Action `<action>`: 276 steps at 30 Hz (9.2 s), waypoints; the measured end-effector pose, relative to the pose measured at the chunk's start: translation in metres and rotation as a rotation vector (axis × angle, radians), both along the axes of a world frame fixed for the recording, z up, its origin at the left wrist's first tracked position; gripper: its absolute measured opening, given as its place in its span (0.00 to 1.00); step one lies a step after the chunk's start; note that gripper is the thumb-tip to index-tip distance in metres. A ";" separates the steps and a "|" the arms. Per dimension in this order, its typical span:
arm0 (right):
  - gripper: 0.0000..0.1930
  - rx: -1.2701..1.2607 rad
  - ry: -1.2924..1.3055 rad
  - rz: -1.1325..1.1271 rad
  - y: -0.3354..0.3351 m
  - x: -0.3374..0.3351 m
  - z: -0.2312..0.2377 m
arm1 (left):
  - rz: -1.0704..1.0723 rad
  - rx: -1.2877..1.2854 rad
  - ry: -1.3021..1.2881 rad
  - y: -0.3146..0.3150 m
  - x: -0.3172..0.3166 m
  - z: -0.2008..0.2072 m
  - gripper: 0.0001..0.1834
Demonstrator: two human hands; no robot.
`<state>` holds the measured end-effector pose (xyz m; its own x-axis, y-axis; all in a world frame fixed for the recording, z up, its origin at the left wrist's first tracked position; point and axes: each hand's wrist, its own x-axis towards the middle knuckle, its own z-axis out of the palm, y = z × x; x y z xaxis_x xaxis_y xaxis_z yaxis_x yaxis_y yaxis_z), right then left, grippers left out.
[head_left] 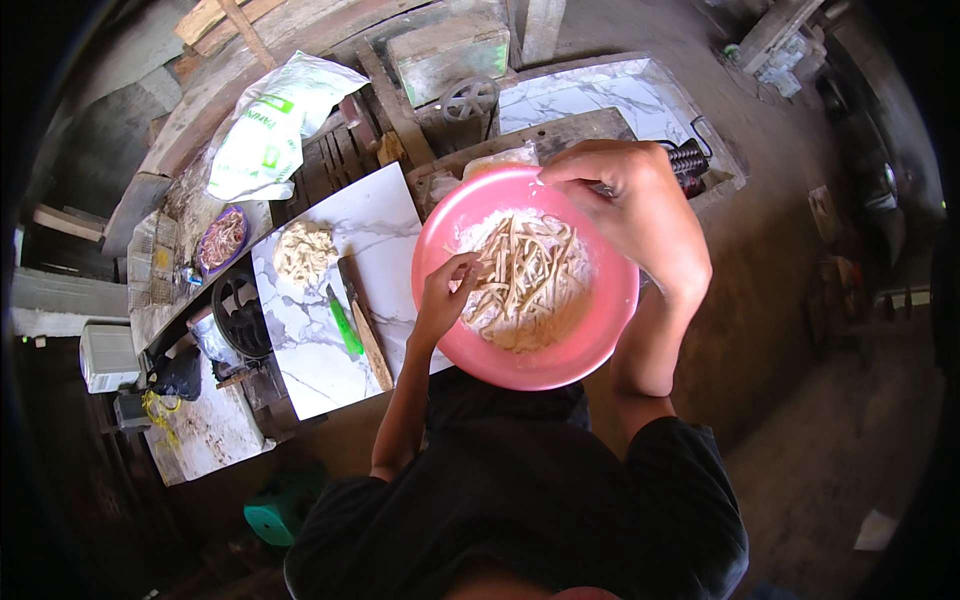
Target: The person cuts pieces of dough into small strips using a knife on a marble slab, transfers them into a pink bowl, and then rolls out a fresh piece of dough with a wooden rolling pin.
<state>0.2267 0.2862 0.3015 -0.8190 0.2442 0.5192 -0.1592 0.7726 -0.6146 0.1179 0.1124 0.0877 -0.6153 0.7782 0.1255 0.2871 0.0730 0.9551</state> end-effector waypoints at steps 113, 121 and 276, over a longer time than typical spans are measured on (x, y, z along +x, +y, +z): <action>0.19 0.339 -0.657 -0.138 -0.129 -0.159 -0.285 | 0.304 -0.373 0.415 -0.061 -0.070 -0.100 0.48; 0.15 0.206 -0.441 -0.078 -0.112 -0.138 -0.280 | 0.321 -0.331 0.416 -0.051 -0.073 -0.107 0.45; 0.14 -1.209 -0.061 -0.236 -0.113 -0.116 -0.262 | 0.270 -0.617 0.205 -0.051 -0.099 -0.101 0.55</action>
<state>0.1110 0.1730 0.0400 -0.7050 0.6858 -0.1808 -0.0389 -0.2919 -0.9557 0.0191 0.0611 -0.0129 -0.8081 0.5683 -0.1553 0.3528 0.6779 0.6450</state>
